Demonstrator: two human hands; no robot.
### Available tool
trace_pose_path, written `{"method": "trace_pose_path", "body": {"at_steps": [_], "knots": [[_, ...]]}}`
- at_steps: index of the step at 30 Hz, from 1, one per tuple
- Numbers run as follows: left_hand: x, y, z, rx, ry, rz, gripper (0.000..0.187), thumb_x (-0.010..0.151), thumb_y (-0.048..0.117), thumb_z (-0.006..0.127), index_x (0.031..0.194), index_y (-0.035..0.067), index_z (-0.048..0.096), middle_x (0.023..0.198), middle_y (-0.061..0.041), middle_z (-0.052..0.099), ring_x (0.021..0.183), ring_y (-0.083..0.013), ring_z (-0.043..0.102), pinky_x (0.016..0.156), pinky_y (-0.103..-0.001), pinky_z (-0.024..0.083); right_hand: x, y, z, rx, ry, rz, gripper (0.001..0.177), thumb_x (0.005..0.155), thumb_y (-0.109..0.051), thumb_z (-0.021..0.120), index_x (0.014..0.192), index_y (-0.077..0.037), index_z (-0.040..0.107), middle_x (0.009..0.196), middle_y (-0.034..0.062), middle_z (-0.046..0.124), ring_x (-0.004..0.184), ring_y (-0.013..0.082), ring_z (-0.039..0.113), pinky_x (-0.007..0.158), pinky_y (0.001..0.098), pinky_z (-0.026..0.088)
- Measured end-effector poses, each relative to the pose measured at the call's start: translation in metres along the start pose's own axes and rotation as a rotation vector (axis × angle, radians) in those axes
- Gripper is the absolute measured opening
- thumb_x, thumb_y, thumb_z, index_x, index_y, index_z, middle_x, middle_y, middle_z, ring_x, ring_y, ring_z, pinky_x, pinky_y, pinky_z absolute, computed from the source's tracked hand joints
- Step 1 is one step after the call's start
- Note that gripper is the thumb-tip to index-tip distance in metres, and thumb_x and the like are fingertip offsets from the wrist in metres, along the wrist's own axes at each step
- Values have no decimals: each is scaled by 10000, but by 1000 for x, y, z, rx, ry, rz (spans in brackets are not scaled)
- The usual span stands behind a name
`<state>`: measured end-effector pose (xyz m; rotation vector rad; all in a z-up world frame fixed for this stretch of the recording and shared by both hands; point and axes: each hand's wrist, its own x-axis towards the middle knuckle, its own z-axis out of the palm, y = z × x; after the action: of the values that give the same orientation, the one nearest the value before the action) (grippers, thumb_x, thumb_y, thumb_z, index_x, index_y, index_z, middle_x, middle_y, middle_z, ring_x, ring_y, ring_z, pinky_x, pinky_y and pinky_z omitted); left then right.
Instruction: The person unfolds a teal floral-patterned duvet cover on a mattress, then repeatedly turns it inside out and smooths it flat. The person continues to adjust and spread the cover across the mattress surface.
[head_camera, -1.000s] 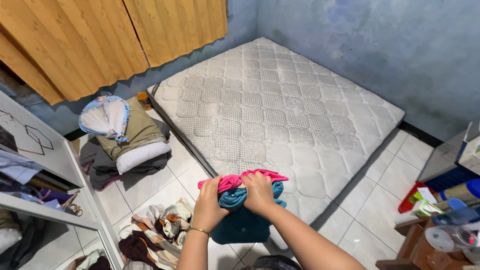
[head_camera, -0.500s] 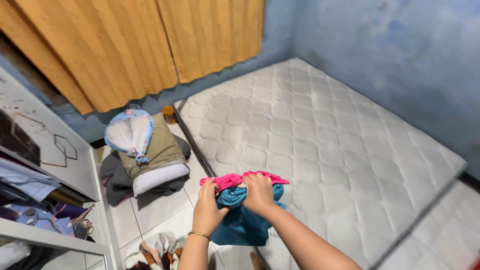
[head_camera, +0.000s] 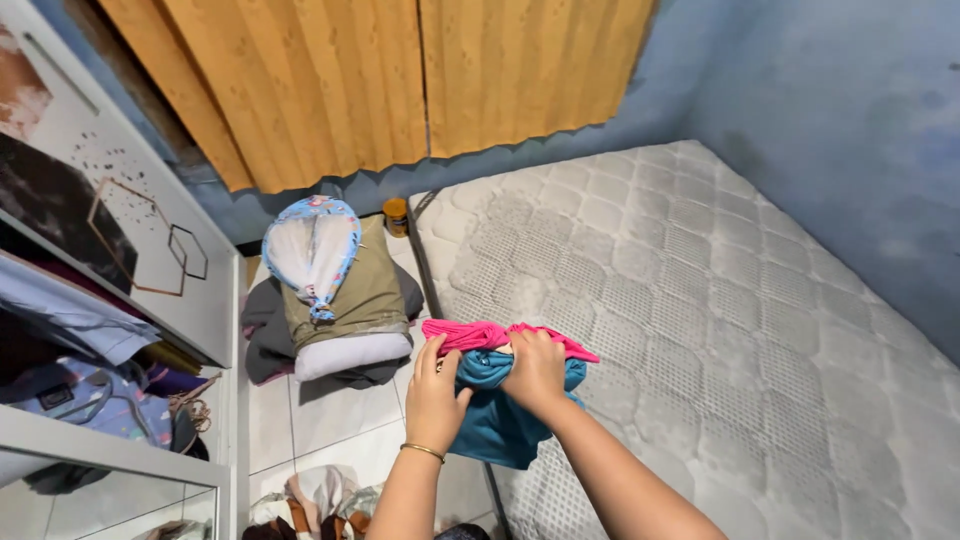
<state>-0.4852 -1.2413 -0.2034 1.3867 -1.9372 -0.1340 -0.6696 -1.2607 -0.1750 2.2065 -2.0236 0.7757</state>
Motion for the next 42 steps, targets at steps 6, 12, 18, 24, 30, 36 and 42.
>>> {"method": "trace_pose_path", "body": {"at_steps": [6, 12, 18, 24, 30, 36, 42], "knots": [[37, -58, 8, 84, 82, -89, 590, 622, 156, 891, 1156, 149, 640, 1080, -41, 617, 1006, -306, 577, 802, -447, 512, 64, -23, 55, 37, -94, 43, 393, 670, -466, 771, 957, -205, 712, 879, -11, 683, 911, 326, 612, 739, 522, 441], [107, -166, 16, 30, 50, -262, 450, 654, 288, 921, 972, 215, 612, 770, 28, 601, 805, -234, 650, 699, -425, 523, 158, -64, 121, 52, -75, -16, 380, 654, -388, 747, 974, -188, 709, 935, 3, 699, 935, 332, 597, 719, 509, 421], [179, -237, -16, -160, -171, -508, 511, 737, 195, 873, 1167, 247, 603, 921, 12, 570, 669, -199, 606, 679, -398, 542, 239, -105, 198, 56, -67, -69, 521, 529, -224, 790, 1043, -179, 716, 975, -6, 712, 961, 329, 584, 716, 498, 413], [223, -309, -17, 32, -168, -363, 700, 645, 294, 969, 1232, 181, 606, 1204, -21, 585, 1214, -289, 532, 898, -482, 555, 296, -139, 261, 117, -60, -167, 499, 600, -421, 799, 1035, -187, 720, 946, 19, 722, 925, 358, 597, 671, 534, 429], [263, -370, 17, 264, -262, -304, 785, 687, 241, 886, 1382, 183, 525, 1203, -56, 584, 1139, -334, 533, 911, -495, 502, 353, -154, 324, 165, -253, -116, 441, 589, -447, 856, 944, -234, 707, 957, -3, 728, 954, 344, 600, 731, 537, 446], [298, -433, 53, 276, -137, -319, 279, 720, -35, 660, 906, 166, 607, 878, -59, 621, 773, -342, 603, 589, -457, 516, 411, -172, 382, 158, -552, -107, 753, 451, -584, 1017, 1041, -228, 713, 1071, 22, 712, 1094, 315, 581, 837, 527, 453], [330, -476, 61, 274, -450, -511, 211, 788, 185, 763, 860, 173, 565, 796, -77, 706, 747, -367, 682, 618, -507, 512, 450, -186, 421, 161, -670, -183, 850, 491, -546, 1025, 1186, -196, 683, 1131, 61, 711, 1142, 345, 563, 891, 519, 443]]}}
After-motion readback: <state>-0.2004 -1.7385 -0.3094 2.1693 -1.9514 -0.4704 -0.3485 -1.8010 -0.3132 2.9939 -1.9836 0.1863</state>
